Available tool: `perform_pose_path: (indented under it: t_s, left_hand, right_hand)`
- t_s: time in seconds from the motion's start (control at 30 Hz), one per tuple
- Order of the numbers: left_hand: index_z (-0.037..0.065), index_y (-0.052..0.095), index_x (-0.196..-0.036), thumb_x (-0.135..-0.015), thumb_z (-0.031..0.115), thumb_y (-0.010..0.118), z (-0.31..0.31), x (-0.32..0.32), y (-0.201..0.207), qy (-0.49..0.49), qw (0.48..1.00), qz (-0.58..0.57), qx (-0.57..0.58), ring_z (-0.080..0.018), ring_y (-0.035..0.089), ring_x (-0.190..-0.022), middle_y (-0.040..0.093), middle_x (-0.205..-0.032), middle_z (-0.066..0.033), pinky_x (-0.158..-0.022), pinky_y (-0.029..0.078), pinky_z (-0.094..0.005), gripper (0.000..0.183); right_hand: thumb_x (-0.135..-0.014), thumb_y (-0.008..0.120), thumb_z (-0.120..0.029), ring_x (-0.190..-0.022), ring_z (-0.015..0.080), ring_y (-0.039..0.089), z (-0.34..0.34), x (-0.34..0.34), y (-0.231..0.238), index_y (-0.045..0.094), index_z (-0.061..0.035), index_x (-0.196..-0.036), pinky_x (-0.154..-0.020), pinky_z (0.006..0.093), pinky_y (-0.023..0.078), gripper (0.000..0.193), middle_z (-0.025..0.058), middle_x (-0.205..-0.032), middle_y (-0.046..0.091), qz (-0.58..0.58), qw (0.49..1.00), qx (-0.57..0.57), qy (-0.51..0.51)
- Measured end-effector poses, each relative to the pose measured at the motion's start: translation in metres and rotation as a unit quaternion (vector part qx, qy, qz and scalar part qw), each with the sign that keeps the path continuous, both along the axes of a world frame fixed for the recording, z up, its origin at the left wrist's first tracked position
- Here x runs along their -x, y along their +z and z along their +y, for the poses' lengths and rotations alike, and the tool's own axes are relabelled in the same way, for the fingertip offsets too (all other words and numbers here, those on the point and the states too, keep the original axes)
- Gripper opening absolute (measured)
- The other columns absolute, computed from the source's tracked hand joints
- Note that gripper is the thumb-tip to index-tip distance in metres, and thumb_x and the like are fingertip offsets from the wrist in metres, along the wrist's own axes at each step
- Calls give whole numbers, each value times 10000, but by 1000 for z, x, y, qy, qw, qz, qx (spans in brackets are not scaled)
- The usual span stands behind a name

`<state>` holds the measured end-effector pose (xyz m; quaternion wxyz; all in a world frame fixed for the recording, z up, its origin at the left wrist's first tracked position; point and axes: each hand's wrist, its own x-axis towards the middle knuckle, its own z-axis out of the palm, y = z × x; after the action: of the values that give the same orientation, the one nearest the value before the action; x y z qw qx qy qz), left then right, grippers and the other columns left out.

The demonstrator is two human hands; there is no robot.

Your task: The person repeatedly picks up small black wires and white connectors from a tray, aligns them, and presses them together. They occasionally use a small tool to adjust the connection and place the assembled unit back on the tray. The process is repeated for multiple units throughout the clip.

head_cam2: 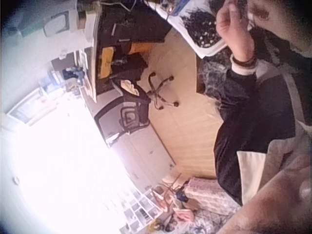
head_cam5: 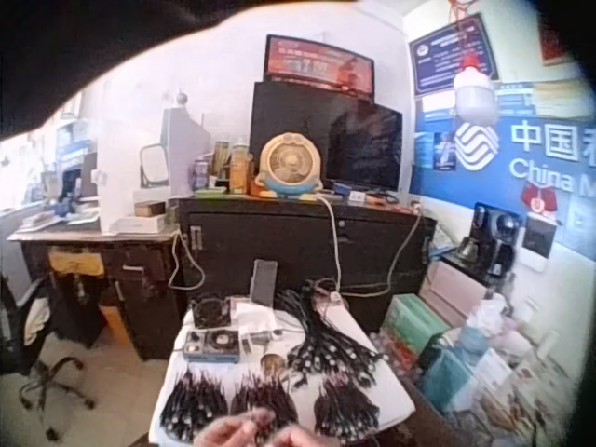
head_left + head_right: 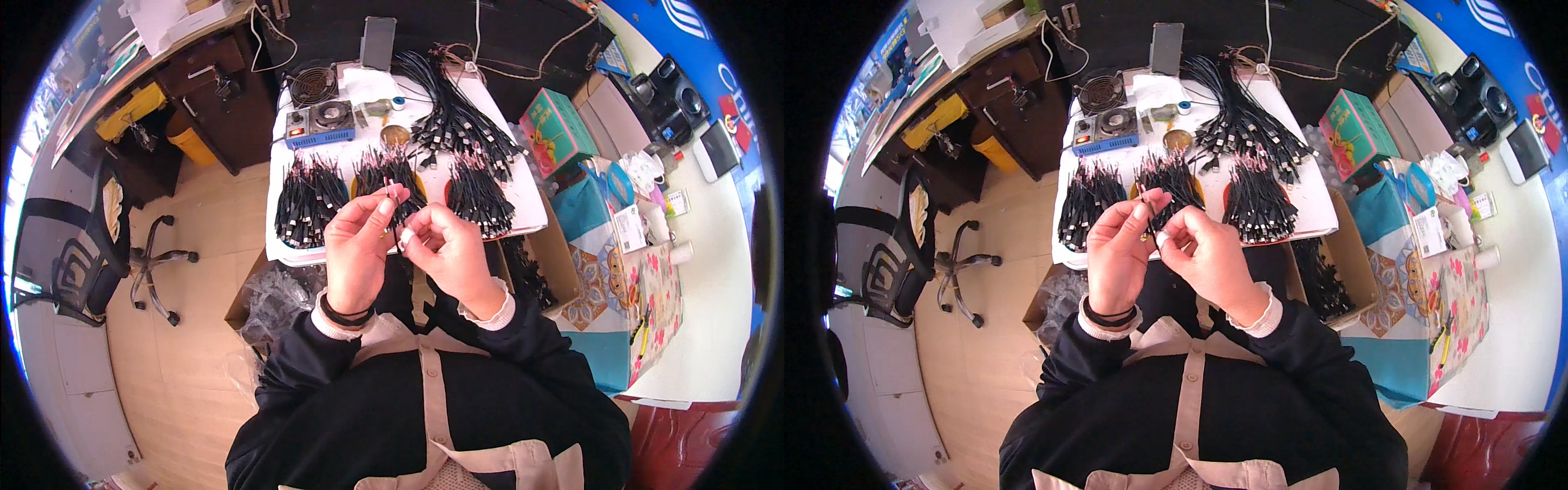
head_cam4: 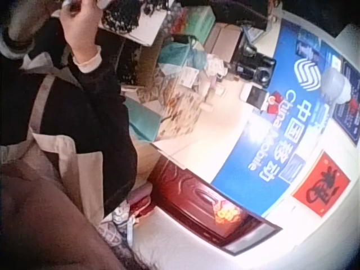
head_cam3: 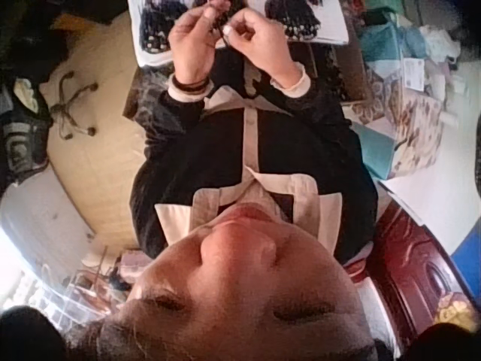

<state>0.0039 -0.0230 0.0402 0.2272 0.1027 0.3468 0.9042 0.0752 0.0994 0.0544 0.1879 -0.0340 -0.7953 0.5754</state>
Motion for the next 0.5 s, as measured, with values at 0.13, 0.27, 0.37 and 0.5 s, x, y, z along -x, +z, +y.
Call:
perform_pose_path:
  t_s: [0.13, 0.27, 0.37, 0.5]
  left_hand:
    - [3, 636, -1032, -952, 56, 558, 7, -12, 6, -12, 1000, 25, 11, -261, 583, -1147, 642, -1164, -143, -881, 527, -405, 123]
    - [8, 640, -1041, -950, 55, 563, 8, -17, 9, -34, 999, 31, 14, -237, 599, -1107, 654, -1121, -126, -884, 522, -383, 129]
    - [-10, 644, -1041, -939, 49, 584, 8, -22, 10, -38, 998, 45, 27, -154, 624, -968, 668, -1058, -95, -819, 519, -295, 132]
    - [-24, 643, -1027, -928, 38, 602, 10, -30, 11, -18, 990, 111, 85, -109, 632, -805, 676, -961, -76, -732, 502, -237, 124]
  right_hand:
    - [-814, 702, -30, -632, 83, 652, 0, -10, -2, 569, -10, -869, -567, 235, 521, 145, 40, -717, 651, 23, 999, -10, -42]
    - [-821, 715, -52, -620, 68, 634, 5, -20, 2, 585, -14, -862, -547, 228, 499, 141, 38, -713, 650, 54, 997, -51, -39]
    - [-830, 724, -72, -597, 52, 594, 18, -24, 11, 619, -17, -868, -522, 201, 448, 124, 30, -720, 649, 66, 997, -35, -33]
    - [-845, 700, -32, -635, 40, 593, 30, -17, 19, 633, 7, -930, -523, 187, 431, 115, 36, -805, 653, 123, 992, 29, -22]
